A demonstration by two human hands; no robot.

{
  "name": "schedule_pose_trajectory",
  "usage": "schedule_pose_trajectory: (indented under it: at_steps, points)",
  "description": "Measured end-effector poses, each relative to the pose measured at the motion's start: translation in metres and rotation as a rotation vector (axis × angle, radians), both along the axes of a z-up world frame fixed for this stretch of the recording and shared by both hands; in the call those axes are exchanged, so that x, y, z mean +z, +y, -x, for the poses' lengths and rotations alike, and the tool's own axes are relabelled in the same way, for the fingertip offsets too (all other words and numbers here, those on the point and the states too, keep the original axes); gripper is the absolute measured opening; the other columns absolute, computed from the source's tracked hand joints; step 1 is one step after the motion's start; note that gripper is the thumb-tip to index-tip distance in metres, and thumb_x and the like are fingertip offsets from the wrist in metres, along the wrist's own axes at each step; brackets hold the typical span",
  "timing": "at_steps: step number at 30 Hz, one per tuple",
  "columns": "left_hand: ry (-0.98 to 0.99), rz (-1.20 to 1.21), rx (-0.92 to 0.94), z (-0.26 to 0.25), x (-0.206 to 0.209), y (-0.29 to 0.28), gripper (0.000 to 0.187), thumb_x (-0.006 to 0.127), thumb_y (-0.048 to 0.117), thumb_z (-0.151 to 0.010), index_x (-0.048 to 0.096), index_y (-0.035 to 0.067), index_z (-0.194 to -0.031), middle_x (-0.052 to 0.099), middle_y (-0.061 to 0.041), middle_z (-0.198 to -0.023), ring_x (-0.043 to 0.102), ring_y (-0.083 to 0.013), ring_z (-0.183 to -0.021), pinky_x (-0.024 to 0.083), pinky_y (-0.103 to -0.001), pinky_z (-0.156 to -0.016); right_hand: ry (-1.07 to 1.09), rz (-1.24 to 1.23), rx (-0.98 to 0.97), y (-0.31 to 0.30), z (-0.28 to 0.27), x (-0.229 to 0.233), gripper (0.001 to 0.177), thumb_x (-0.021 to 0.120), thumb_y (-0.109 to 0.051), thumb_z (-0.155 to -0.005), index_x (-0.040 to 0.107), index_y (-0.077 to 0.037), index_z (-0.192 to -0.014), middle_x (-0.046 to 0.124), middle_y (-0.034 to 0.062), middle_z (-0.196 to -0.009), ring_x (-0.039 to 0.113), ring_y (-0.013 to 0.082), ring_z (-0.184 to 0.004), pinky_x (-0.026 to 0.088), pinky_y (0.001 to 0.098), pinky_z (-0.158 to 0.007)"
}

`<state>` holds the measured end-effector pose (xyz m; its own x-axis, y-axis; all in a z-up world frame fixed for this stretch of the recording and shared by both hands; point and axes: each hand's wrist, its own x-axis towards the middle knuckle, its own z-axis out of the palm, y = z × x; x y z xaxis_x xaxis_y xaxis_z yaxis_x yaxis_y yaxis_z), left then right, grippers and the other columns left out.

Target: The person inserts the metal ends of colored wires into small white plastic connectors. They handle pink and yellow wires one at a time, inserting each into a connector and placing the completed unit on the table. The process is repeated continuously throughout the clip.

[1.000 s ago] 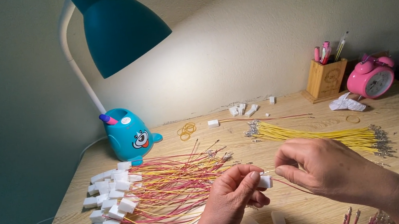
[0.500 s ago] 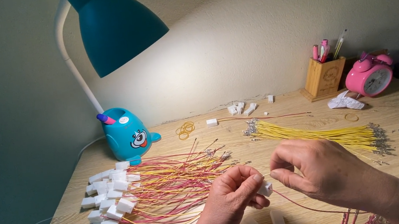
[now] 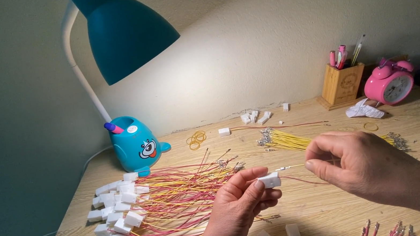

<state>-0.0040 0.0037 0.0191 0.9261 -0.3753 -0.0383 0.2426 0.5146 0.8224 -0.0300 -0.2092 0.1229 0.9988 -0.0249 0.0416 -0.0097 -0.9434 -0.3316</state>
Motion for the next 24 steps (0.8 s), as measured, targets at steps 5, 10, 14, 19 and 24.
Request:
schedule_pose_trajectory:
  at_steps: [5,10,14,19,24]
  points:
    - [-0.018,0.017,-0.005,0.0,0.0,-0.001,0.032,0.062,0.006,-0.089,0.061,0.0,-0.12,0.071,-0.023,-0.1,0.07,-0.0267,-0.082,0.058,-0.036,-0.081,0.065,-0.008,-0.062,0.005,0.006,0.011,0.013,0.065,-0.041,-0.083,0.074,-0.032,-0.081,0.066,-0.0119,-0.063,0.057,0.0046,-0.063,0.044,0.0196,-0.066]
    - [-0.051,0.007,0.007,-0.001,0.001,-0.001,0.035,0.063,0.005,-0.087,0.059,0.003,-0.122,0.069,-0.022,-0.105,0.068,-0.0269,-0.08,0.056,-0.037,-0.082,0.094,0.019,-0.061,0.01,0.008,0.012,0.014,0.063,-0.043,-0.083,0.073,-0.033,-0.08,0.065,-0.0118,-0.061,0.056,0.0055,-0.061,0.043,0.0201,-0.065]
    - [-0.046,0.013,0.009,-0.005,-0.007,-0.001,0.032,0.062,0.004,-0.088,0.061,0.0,-0.12,0.072,-0.021,-0.102,0.069,-0.0283,-0.081,0.056,-0.037,-0.08,0.034,-0.002,-0.025,0.009,0.009,0.01,0.014,0.065,-0.043,-0.081,0.072,-0.031,-0.077,0.067,-0.0127,-0.061,0.058,0.0052,-0.061,0.045,0.0204,-0.066]
    - [-0.078,0.008,-0.001,-0.007,-0.012,-0.001,0.029,0.062,0.005,-0.088,0.062,0.001,-0.117,0.073,-0.021,-0.102,0.071,-0.0279,-0.081,0.057,-0.037,-0.08,-0.022,0.023,0.027,0.002,0.006,0.001,0.012,0.064,-0.043,-0.08,0.069,-0.032,-0.077,0.07,-0.015,-0.067,0.064,0.0039,-0.066,0.047,0.0215,-0.068]
    - [-0.084,0.002,0.006,-0.007,-0.011,-0.001,0.027,0.061,0.004,-0.089,0.062,0.001,-0.116,0.072,-0.02,-0.098,0.071,-0.0271,-0.08,0.057,-0.037,-0.08,-0.024,-0.047,0.066,0.001,0.005,-0.004,0.011,0.065,-0.037,-0.078,0.069,-0.027,-0.073,0.068,-0.0124,-0.068,0.062,0.0049,-0.067,0.047,0.0209,-0.068]
